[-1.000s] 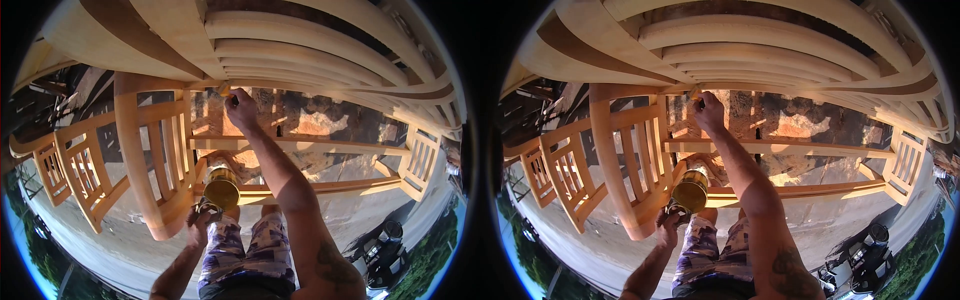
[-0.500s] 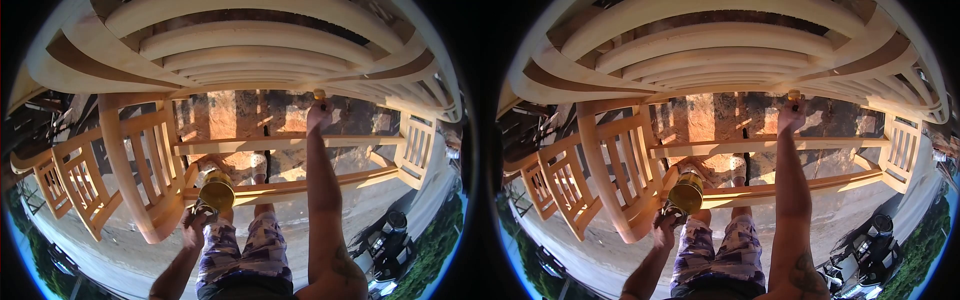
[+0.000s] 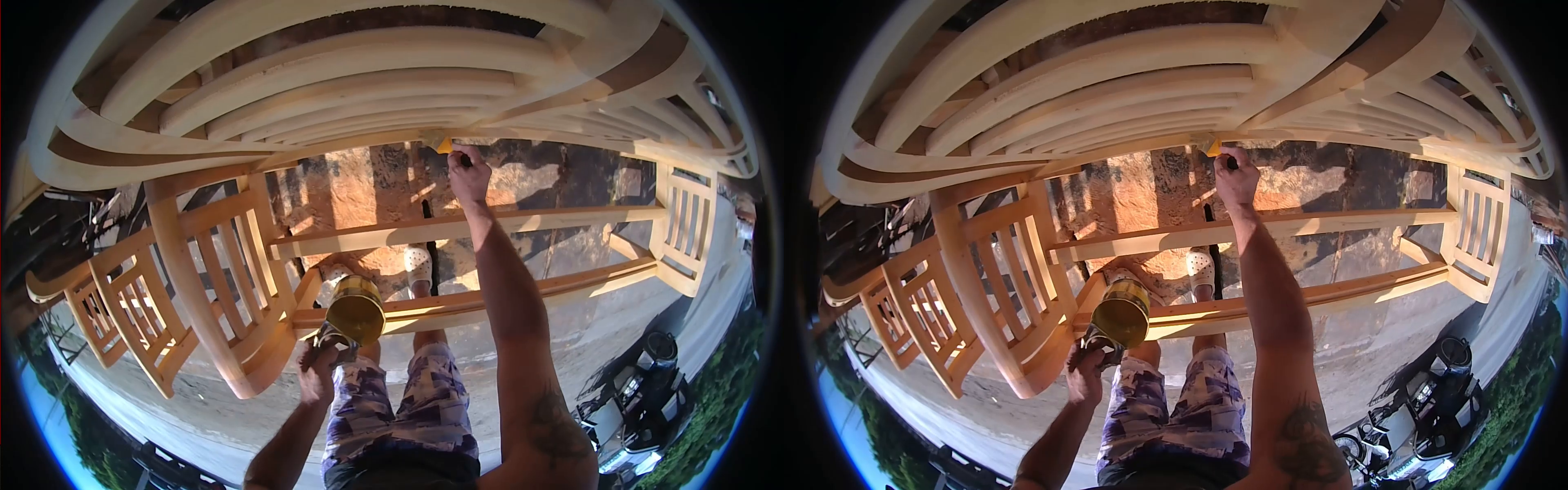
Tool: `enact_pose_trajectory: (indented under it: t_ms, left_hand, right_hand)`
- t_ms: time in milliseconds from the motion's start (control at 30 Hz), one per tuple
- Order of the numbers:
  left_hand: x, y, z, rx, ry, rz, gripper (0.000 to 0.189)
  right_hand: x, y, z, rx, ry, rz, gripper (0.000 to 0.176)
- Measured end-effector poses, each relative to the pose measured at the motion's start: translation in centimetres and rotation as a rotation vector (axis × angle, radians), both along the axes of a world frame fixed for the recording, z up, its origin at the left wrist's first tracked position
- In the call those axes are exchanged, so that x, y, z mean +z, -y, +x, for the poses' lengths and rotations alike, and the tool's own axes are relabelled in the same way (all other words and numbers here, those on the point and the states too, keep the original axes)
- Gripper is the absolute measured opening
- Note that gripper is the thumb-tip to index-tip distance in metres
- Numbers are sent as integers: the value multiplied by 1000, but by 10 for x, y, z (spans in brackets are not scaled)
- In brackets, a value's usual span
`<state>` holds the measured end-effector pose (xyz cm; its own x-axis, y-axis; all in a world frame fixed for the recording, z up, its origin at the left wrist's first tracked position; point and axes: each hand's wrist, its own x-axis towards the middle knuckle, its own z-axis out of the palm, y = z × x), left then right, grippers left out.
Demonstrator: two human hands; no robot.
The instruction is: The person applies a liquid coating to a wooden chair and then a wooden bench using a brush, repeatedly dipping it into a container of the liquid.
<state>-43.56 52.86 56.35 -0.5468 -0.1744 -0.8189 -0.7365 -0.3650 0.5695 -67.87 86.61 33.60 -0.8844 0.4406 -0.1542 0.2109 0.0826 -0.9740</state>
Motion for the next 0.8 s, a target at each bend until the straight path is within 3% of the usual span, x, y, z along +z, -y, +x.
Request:
enact_pose_trajectory:
  t_ms: [67,100,167,233,300,400,533,667,767,800]
  left_hand:
    - [-1,-2,-1,7,3,-2,35]
    - [-2,-3,0,9,11,-2,35]
    - [-3,-9,-2,10,15,3,35]
    - [-1,-17,-5,8,14,7,36]
    - [-4,-20,-3,-16,14,6,34]
    - [-7,-26,-2,-87,24,-11,33]
    - [0,-37,-8,-96,60,-63,35]
    - [0,-45,-12,-72,18,-60,37]
    - [0,-49,-16,-95,23,-98,39]
    - [-1,-51,-16,-102,29,-104,39]
  right_hand:
    - [-41,-70,2,-141,-184,571,18]
    - [-16,-86,6,-185,-154,550,11]
    - [-54,-150,11,-435,-131,-238,10]
    - [-40,-148,9,-387,-94,389,12]
    - [9,-99,0,-352,49,777,15]
    - [6,-28,-9,-112,-158,709,18]
    - [24,33,-10,217,-169,389,17]
    - [25,-21,-23,-95,119,-593,6]
    - [-8,-127,-12,-250,17,-720,5]
    - [11,-140,-14,-367,15,-435,5]
